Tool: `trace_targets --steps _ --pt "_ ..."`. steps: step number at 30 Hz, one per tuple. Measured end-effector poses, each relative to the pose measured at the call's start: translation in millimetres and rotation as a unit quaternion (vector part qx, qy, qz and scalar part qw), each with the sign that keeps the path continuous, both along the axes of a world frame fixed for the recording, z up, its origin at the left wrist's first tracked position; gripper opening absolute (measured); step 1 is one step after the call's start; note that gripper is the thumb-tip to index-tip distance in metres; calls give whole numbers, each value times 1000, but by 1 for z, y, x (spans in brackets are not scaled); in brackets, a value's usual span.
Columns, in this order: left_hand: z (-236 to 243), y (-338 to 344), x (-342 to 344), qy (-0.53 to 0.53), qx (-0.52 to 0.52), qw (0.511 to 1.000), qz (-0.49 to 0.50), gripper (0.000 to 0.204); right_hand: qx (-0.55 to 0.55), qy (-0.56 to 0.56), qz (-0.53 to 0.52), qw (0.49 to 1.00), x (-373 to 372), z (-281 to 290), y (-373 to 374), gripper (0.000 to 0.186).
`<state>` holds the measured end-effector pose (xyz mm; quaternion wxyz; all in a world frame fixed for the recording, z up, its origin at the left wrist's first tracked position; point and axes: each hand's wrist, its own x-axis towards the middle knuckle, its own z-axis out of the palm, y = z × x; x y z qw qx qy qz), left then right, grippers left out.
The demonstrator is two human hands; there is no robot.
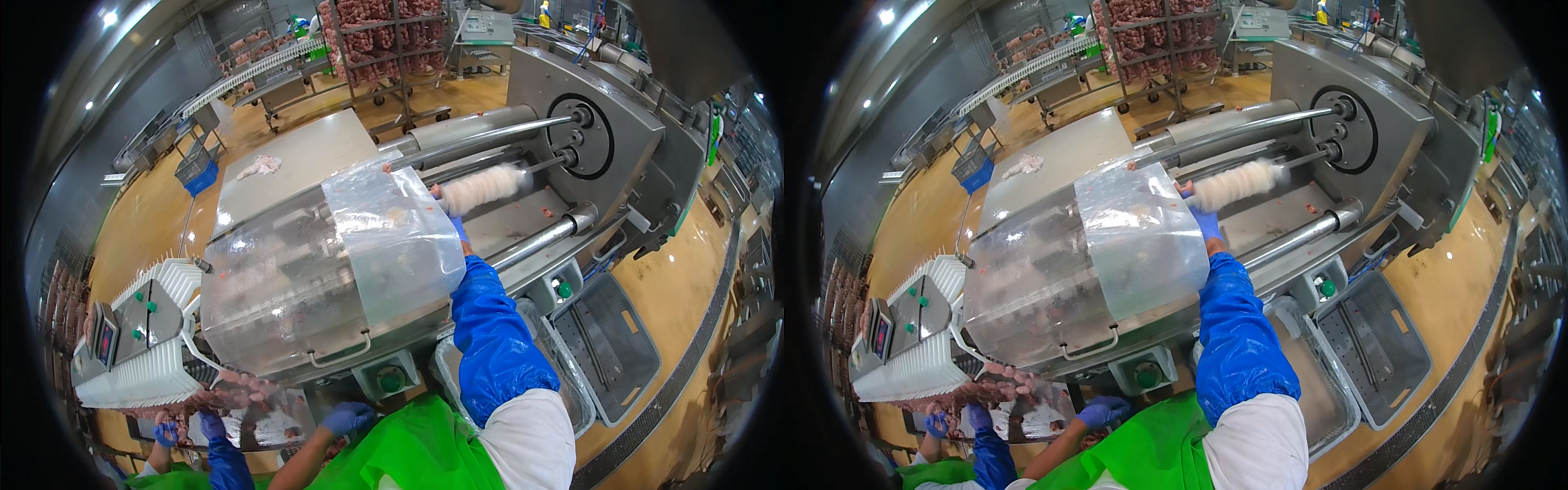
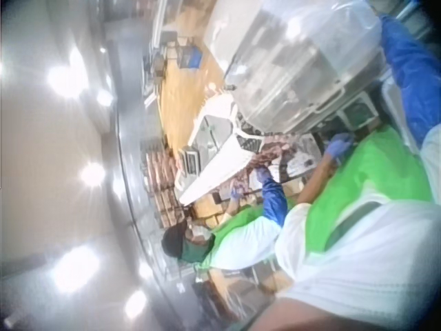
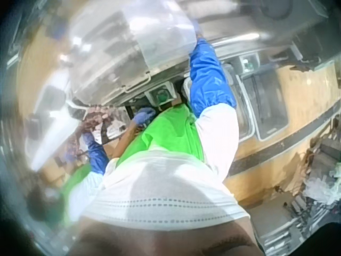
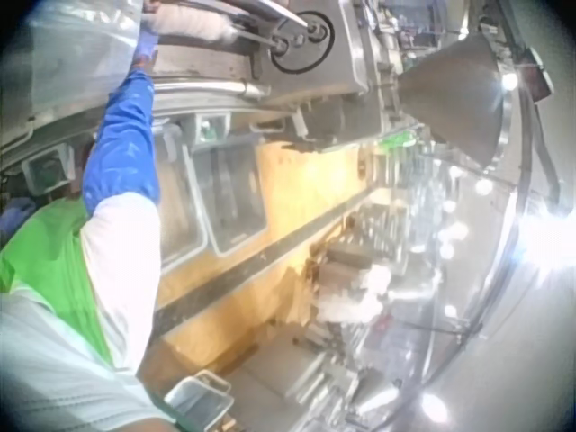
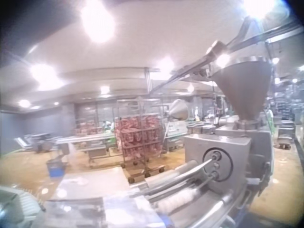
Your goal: The person operates a sausage stuffing machine in a meat processing facility. They repeatedly dip a white casing into a water bath, attach it to the machine's stuffer, and guide the casing as it fills with ground meat. The person also handles raw meat pieces on the conveyor and adjusts the machine's components.
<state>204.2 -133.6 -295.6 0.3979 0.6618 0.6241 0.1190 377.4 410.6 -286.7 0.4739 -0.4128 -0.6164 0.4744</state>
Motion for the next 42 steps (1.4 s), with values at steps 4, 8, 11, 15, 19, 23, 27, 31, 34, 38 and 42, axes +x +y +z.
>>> trace_targets --steps 4,8,11,15,19,23,27,31,34,38,42 --pt "1 -3 6 2 0 1000 17 34 2 -4 -1 1000 1 4 1 37" --pt "-21 -6 2 0 26 1000 3 31 9 -43 0 999 11 16 -3 35" --pt "-22 -5 1 -15 23 999 30 31 14 -228 4 974 30 34 -11 34" --pt "-3 -6 -1 -22 -18 998 60 33 -2 -566 53 823 51 69 -17 33" --pt "-2 -9 -5 19 -56 996 62 36 13 -216 27 976 63 62 -36 28" --pt "-5 -1 -10 -6 -86 996 20 38 -20 0 -30 999 60 68 -33 23" --pt "7 35 -11 33 -119 992 -15 38 46 122 -2 991 43 51 -25 19" --pt "20 41 -11 42 -153 987 14 37 71 50 23 996 38 76 -53 17" --pt "17 41 -18 25 -112 993 26 36 118 -82 -48 988 90 61 -1 18" --pt "-32 2 -28 -1 -92 994 64 38 58 71 -9 996 71 52 -6 16" --pt "-45 -20 -36 11 -109 994 29 39 -2 76 -28 997 88 66 -5 13"
